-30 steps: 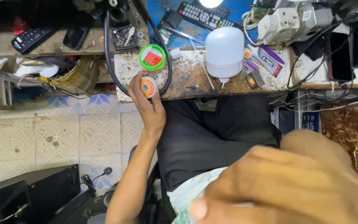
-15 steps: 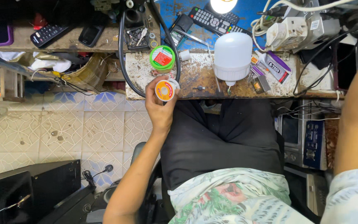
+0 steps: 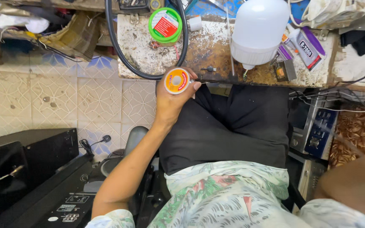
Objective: The person sits at a cluttered workbench and applies flux to a small electronic component using a toothpick. They then use a soldering iron and solder wire to solder the component's wires, holding the component in one hand and the tools in the other.
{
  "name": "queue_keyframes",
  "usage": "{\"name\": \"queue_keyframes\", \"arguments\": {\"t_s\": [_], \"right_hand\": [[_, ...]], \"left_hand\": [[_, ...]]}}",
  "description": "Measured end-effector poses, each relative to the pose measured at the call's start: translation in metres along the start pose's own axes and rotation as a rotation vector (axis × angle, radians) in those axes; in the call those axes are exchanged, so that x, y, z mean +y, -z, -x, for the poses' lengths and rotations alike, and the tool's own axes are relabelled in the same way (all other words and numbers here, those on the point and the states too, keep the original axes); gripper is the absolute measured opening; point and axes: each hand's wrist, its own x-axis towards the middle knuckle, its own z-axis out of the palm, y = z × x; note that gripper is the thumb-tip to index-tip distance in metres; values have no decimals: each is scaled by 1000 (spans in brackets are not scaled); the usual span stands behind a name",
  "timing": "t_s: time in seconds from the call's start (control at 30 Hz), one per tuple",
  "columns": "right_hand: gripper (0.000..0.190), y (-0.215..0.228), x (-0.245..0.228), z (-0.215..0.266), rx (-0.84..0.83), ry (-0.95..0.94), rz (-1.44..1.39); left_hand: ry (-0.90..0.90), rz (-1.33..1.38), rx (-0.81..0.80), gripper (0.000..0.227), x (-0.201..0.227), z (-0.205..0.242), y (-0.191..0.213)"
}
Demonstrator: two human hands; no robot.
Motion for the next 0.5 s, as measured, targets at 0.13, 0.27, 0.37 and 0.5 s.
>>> {"name": "queue_keyframes", "arguments": {"t_s": [0.13, 0.27, 0.37, 0.5], "right_hand": [[61, -372, -213, -179, 135, -50, 18], [58, -402, -233, -161, -69, -265, 325], [47, -417, -211, -153, -205, -487, -236], [31, -447, -191, -150, -86, -394, -285]], "left_hand": [[91, -6, -120, 19, 2, 2, -4], [63, -86, -77, 19, 2, -1, -7], [-4, -309, -37, 20, -7, -4, -8], [-67, -334, -103, 27, -11, -6, -11]]}}
